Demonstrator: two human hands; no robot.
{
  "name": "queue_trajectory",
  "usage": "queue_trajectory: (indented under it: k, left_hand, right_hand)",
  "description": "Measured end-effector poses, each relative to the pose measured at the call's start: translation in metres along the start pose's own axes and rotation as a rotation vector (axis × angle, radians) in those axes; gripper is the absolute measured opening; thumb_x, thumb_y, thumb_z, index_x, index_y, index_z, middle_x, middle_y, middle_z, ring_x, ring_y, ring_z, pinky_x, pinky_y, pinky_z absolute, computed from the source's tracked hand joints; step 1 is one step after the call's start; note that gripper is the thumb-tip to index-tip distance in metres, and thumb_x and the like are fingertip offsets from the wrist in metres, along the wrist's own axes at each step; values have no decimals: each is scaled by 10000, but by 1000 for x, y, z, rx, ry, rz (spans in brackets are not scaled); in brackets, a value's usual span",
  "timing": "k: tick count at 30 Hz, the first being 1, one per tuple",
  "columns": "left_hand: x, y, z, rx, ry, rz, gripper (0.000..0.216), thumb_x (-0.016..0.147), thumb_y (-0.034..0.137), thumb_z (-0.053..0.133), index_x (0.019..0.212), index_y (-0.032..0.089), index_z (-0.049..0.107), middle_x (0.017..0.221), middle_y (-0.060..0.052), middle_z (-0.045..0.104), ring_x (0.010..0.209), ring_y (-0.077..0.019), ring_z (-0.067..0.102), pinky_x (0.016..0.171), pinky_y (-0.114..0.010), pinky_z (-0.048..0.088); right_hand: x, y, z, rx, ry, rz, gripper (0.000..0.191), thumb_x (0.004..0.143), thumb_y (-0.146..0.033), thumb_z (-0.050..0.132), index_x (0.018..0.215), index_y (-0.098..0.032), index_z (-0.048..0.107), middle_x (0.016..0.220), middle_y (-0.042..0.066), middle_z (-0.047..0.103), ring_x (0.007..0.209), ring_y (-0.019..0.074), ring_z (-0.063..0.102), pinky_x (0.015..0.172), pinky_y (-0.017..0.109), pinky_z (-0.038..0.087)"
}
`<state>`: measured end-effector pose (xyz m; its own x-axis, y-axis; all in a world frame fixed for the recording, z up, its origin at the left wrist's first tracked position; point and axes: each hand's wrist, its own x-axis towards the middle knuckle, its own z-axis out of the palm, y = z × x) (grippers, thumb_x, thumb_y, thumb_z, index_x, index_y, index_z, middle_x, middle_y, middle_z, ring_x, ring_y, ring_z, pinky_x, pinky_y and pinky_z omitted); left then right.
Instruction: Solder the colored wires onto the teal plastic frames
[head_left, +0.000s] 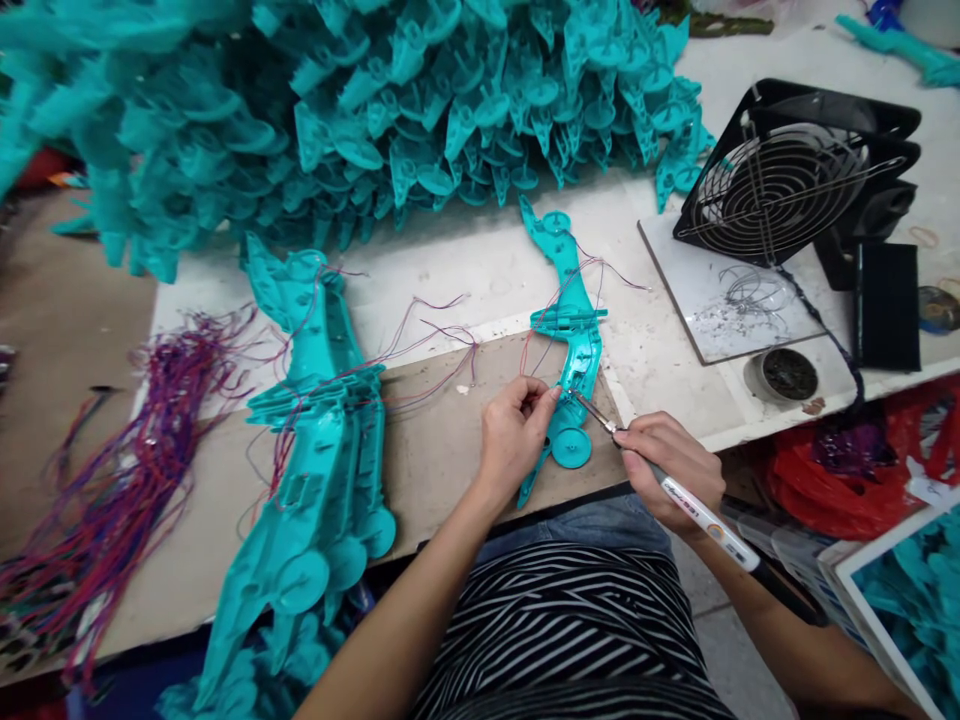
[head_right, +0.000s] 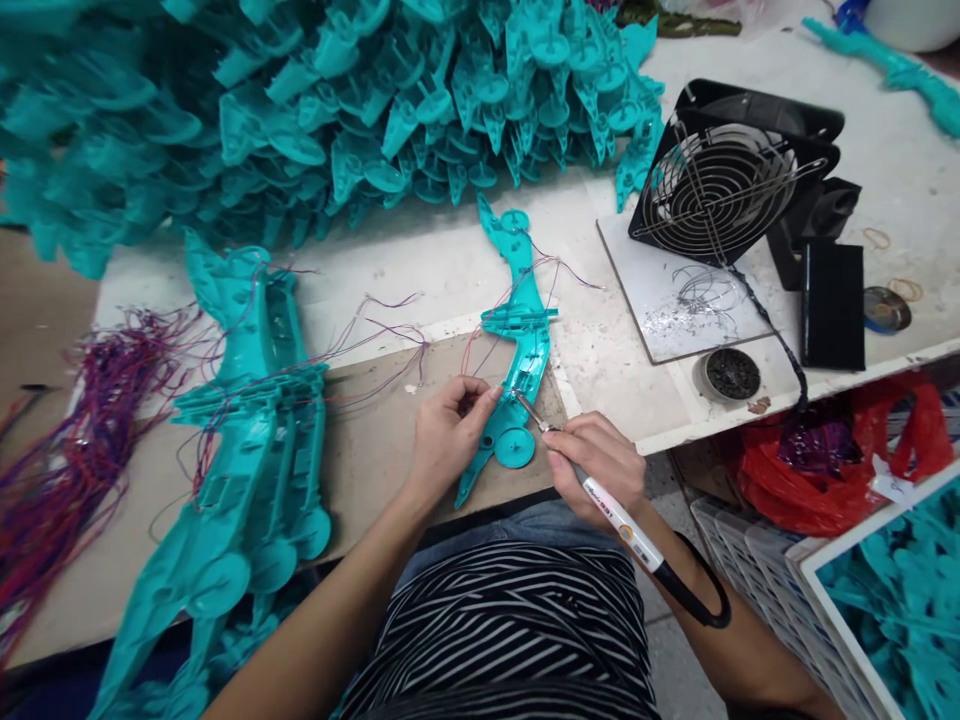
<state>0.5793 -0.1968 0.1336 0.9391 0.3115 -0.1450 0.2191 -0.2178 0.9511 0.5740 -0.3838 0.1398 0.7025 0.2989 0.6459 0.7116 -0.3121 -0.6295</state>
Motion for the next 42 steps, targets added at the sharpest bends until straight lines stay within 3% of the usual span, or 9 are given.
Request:
queue_trajectory:
  k: [16,20,23,27,32,39,42]
  left_hand:
    - [0,2,0,22,-6,11,210,786,339,630,660,176,591,545,25,488,523,-106,407,486,-216,324]
    - [-1,2,0,21,-6,20,214,786,347,629,667,173,593,550,25,489,519,-103,402,476,-211,310]
    - [-1,0,1,16,5,29,224,782,356,629,660,173,586,542,30,477,512,-101,391,473,-208,308]
    - [-1,-2,2,8,9,46,222,781,362,628,670,172,591,540,33,473,511,-101,393,472,-206,311]
    - [-1,-2,2,5,12,51,217,784,356,625,675,171,593,543,35,480,506,-99,390,465,-207,297]
    - [0,-8,2,54,-8,76,232,835,360,604,696,174,592,574,29,492,532,-108,420,503,-216,342]
    - [-1,-6,-6,174,41,164,185,865,345,611,859,164,652,714,-10,584,631,-138,520,601,-246,439]
  right_hand:
    - [-5,0,-9,-28,30,2,314,834,-38,590,1073,-209,702,770,51,670,723,187,638,613,332,561]
    - [-15,6,-13,8,149,48,267,952,-237,552,1180,-220,690,751,52,652,730,210,654,614,378,568]
    - [-16,10,-10,105,218,90,353,996,-413,508,1253,-220,654,755,42,666,692,202,667,593,375,571]
    - [3,10,3,37,46,89,210,953,-256,606,1153,-236,669,930,50,736,844,188,696,728,353,593]
    - [26,9,22,-15,-54,106,293,888,-147,657,1165,-237,618,1039,46,722,902,170,686,782,321,593]
    - [33,11,34,31,-44,104,228,910,-114,603,1104,-232,619,973,17,710,870,131,689,816,272,584]
    - [31,11,33,45,-6,147,199,909,-117,609,1067,-232,639,967,12,718,857,125,693,810,261,581]
